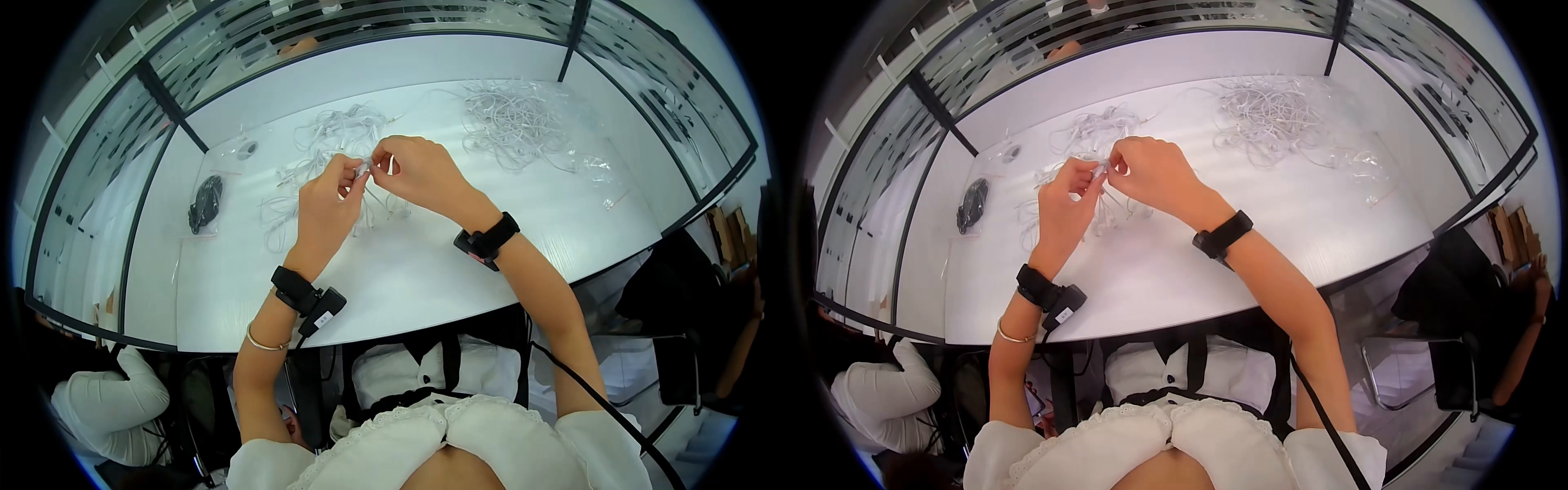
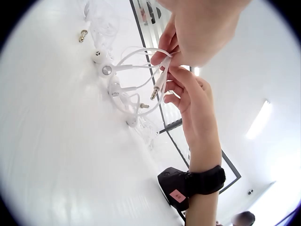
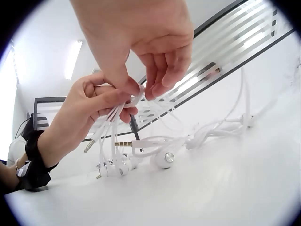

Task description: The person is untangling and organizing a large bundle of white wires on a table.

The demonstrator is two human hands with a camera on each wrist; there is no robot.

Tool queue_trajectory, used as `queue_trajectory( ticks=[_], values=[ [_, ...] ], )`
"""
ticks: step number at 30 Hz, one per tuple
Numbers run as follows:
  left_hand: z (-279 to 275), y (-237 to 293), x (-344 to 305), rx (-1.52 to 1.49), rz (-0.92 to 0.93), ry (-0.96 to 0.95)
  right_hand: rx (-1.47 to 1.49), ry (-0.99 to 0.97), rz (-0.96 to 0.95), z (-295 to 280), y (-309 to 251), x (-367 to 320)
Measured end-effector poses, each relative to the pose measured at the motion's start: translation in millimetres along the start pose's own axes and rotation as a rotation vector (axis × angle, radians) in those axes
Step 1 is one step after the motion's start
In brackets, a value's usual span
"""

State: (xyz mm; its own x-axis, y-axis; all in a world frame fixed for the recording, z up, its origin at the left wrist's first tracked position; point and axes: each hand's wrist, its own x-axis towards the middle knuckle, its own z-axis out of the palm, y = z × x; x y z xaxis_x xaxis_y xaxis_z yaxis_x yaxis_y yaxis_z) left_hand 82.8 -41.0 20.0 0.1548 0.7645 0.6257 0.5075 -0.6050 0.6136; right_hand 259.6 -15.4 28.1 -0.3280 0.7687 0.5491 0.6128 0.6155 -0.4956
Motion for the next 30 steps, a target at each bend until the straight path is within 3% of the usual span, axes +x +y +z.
queue_trajectory(
  ticks=[12, 20, 30],
  values=[
    [0, 5, 3, -0.004, 0.048, 0.054, 0.153, 0.067, 0.159, -4, -12, 4],
    [0, 8, 3, 0.066, -0.013, 0.003, 0.136, 0.069, 0.156, -8, -8, 6],
    [0, 5, 1, 0.086, 0.085, 0.005, 0.108, 0.005, 0.165, -13, -6, 5]
  ],
)
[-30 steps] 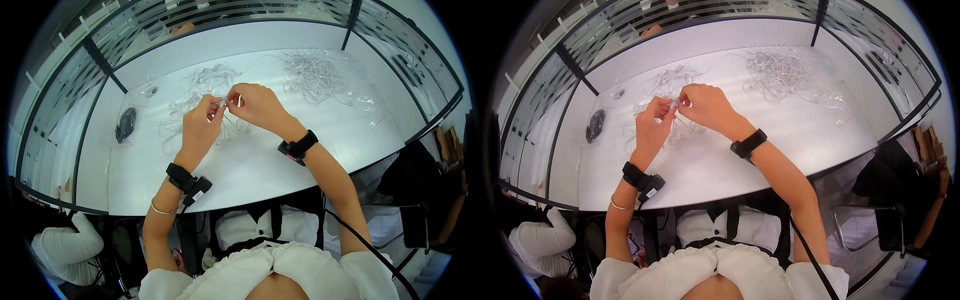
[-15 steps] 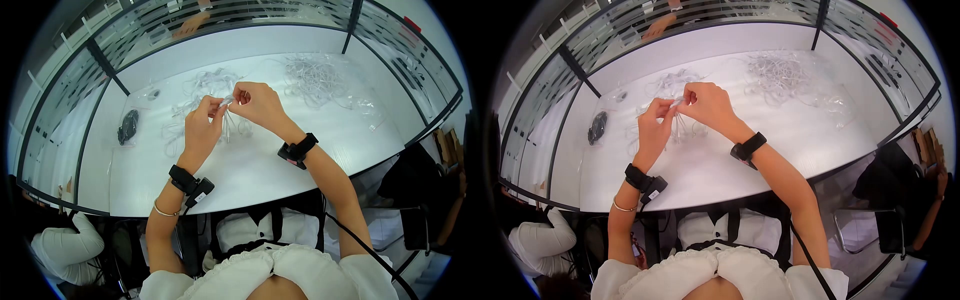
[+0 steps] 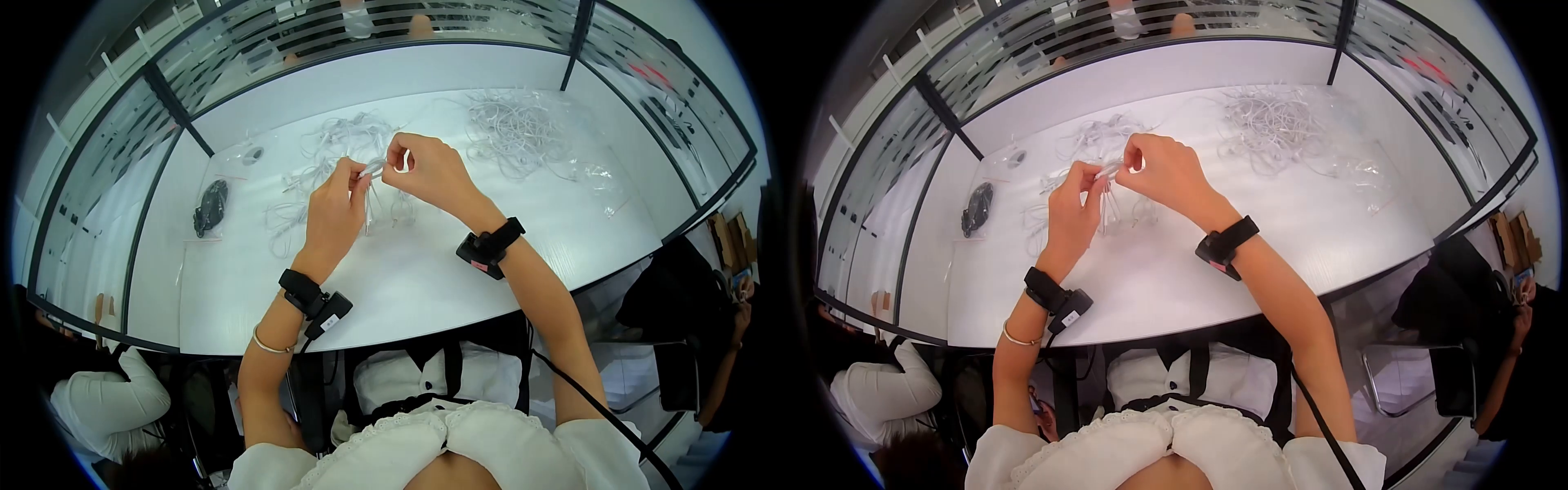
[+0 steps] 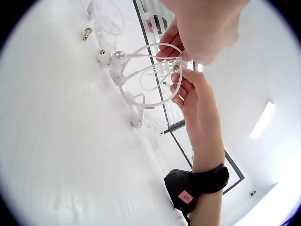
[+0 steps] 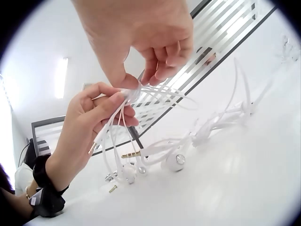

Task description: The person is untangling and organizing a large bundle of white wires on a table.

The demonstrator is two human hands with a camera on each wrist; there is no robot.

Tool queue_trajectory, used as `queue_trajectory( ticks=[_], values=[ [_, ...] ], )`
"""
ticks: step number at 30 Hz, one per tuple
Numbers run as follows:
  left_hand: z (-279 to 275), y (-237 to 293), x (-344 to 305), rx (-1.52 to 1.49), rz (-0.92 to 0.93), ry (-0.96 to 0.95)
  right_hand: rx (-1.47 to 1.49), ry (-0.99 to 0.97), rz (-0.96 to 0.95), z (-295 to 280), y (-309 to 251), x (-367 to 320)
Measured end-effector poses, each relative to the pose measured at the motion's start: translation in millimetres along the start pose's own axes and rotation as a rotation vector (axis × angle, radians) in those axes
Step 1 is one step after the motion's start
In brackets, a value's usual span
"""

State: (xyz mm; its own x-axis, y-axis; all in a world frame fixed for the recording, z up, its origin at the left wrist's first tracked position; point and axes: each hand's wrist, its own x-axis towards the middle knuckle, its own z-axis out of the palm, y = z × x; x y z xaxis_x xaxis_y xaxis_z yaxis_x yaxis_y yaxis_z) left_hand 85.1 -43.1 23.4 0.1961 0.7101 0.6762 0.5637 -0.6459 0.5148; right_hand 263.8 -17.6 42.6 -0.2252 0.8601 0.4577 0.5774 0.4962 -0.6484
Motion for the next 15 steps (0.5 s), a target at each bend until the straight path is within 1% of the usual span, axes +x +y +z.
queue_trajectory(
  ticks=[3, 6, 9, 12, 15],
  values=[
    [-3, -1, 1, -0.046, -0.007, -0.022, 0.077, 0.017, -0.1, 1, 5, 0],
    [-2, -2, 1, -0.07, -0.002, -0.011, 0.114, -0.089, -0.064, -4, 6, -1],
    [-2, -5, 0, -0.062, 0.014, -0.028, 0.104, -0.108, -0.065, -4, 6, -1],
    [-1, -5, -1, -0.046, 0.045, -0.046, 0.108, -0.166, 0.026, -9, -1, -2],
    [0, -5, -1, -0.065, 0.059, -0.05, 0.2, -0.164, -0.048, -2, 12, 2]
  ],
)
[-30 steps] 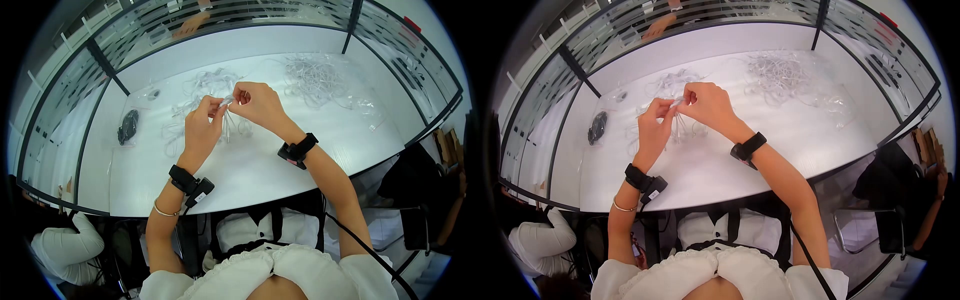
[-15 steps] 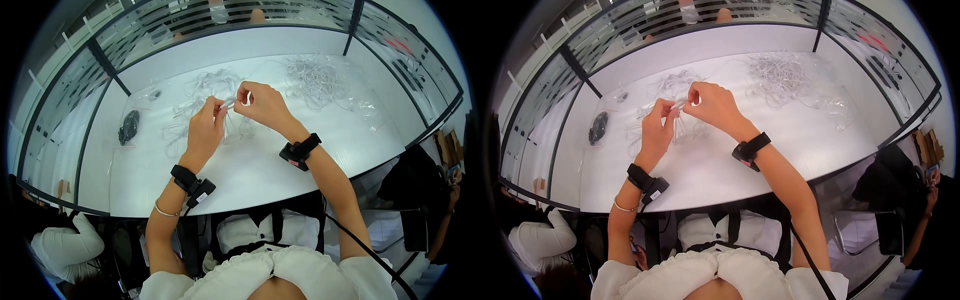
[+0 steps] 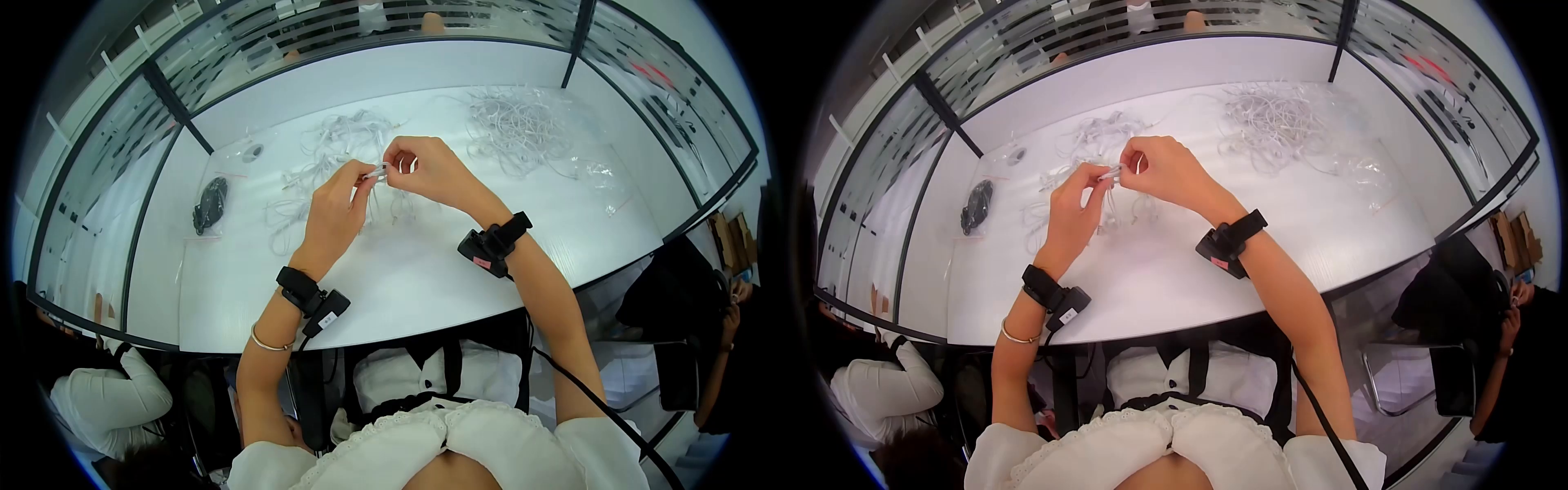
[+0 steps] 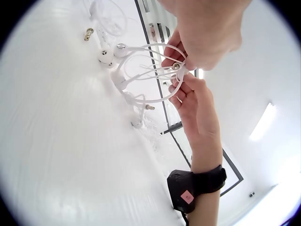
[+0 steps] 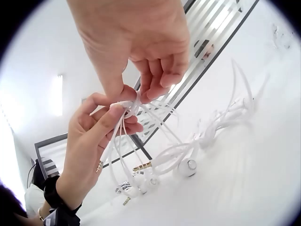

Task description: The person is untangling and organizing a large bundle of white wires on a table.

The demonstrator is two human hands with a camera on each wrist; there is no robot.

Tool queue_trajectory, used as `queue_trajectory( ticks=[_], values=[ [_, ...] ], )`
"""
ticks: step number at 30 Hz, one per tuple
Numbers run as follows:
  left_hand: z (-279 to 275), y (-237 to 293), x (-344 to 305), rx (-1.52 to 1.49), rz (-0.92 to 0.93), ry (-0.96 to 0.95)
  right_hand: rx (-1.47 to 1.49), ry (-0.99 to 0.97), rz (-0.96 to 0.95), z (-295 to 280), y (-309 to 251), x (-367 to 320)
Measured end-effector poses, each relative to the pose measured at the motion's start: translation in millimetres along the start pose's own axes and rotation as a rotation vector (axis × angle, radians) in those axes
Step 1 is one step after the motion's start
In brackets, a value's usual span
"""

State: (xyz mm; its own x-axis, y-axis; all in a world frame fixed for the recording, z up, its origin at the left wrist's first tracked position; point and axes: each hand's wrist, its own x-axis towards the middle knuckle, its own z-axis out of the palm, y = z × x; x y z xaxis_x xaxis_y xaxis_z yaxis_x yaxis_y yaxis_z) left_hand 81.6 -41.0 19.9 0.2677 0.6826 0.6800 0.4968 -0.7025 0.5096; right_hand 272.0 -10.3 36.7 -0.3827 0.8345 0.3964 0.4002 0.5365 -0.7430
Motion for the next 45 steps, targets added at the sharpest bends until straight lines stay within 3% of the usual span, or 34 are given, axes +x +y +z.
queue_trajectory(
  ticks=[8, 15, 18, 29, 33, 37, 41, 45],
  values=[
    [-2, 1, 4, 0.009, -0.028, 0.036, 0.25, -0.014, 0.049, -4, 6, 3],
    [-10, 7, 8, 0.429, 0.286, -0.027, 0.218, -0.063, 0.035, -3, 3, 2],
    [-9, 4, 7, 0.481, 0.319, -0.059, 0.211, -0.076, 0.048, -3, 1, 1],
    [-7, -3, 6, -0.103, -0.097, 0.116, 0.39, 0.004, 0.168, -12, 19, 10],
    [-5, -5, 4, -0.286, -0.305, -0.043, 0.443, -0.035, 0.166, -14, 17, 8],
    [-6, -3, 9, -0.172, -0.06, 0.022, 0.324, -0.096, 0.064, -11, 12, 3],
    [-9, -3, 6, 0.077, -0.044, -0.048, 0.275, -0.133, 0.068, -9, 1, 0],
    [-8, -3, 6, -0.048, -0.131, 0.021, 0.228, -0.092, 0.121, -12, 5, 2]
  ],
)
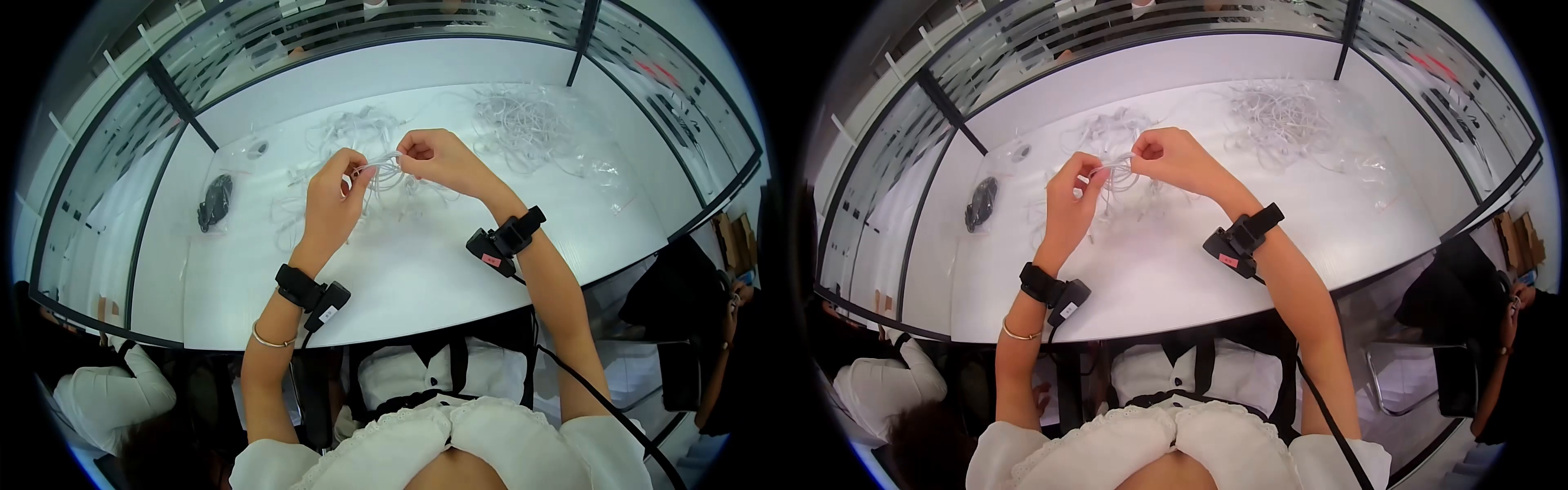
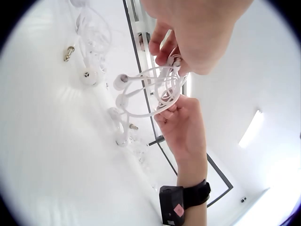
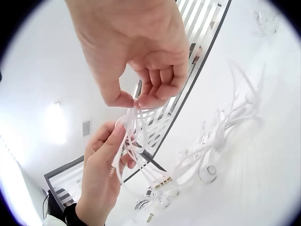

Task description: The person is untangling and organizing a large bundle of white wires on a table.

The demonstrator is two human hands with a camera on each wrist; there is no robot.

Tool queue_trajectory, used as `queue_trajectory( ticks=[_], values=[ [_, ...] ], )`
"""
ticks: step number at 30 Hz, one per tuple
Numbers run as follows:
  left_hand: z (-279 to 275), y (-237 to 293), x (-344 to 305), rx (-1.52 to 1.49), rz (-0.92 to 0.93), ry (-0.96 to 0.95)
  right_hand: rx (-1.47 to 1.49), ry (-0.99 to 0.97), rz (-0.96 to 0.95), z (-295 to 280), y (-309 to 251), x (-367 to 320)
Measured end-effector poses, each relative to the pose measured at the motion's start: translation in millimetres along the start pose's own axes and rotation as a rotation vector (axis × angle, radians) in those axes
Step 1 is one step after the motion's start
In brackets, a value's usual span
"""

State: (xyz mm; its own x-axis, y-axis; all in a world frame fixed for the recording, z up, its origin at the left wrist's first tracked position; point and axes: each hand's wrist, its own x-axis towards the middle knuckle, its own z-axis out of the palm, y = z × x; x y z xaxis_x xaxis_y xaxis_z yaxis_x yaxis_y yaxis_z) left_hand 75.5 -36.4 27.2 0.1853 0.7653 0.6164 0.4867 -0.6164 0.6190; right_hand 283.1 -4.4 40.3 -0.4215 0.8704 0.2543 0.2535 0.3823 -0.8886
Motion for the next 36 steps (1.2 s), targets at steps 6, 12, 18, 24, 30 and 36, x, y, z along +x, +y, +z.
queue_trajectory(
  ticks=[6, 12, 18, 24, 30, 36],
  values=[
    [0, 2, 1, -0.466, -0.247, -0.018, 0.147, 0.058, 0.064, -6, 5, 4],
    [8, -15, -3, -0.355, -0.214, -0.192, 0.065, 0.072, 0.0, -4, 7, 3],
    [-1, 0, -3, 0.169, 0.147, -0.147, 0.017, -0.04, -0.048, 6, 3, -1],
    [-3, 0, -1, -0.115, 0.015, -0.003, 0.246, 0.087, 0.05, -13, 15, 7],
    [-2, -8, 3, -0.657, -0.301, -0.013, 0.261, 0.017, 0.047, -14, 8, 5],
    [-7, -24, 3, -0.912, -0.577, -0.126, 0.305, 0.055, -0.133, -14, -9, -3]
  ],
)
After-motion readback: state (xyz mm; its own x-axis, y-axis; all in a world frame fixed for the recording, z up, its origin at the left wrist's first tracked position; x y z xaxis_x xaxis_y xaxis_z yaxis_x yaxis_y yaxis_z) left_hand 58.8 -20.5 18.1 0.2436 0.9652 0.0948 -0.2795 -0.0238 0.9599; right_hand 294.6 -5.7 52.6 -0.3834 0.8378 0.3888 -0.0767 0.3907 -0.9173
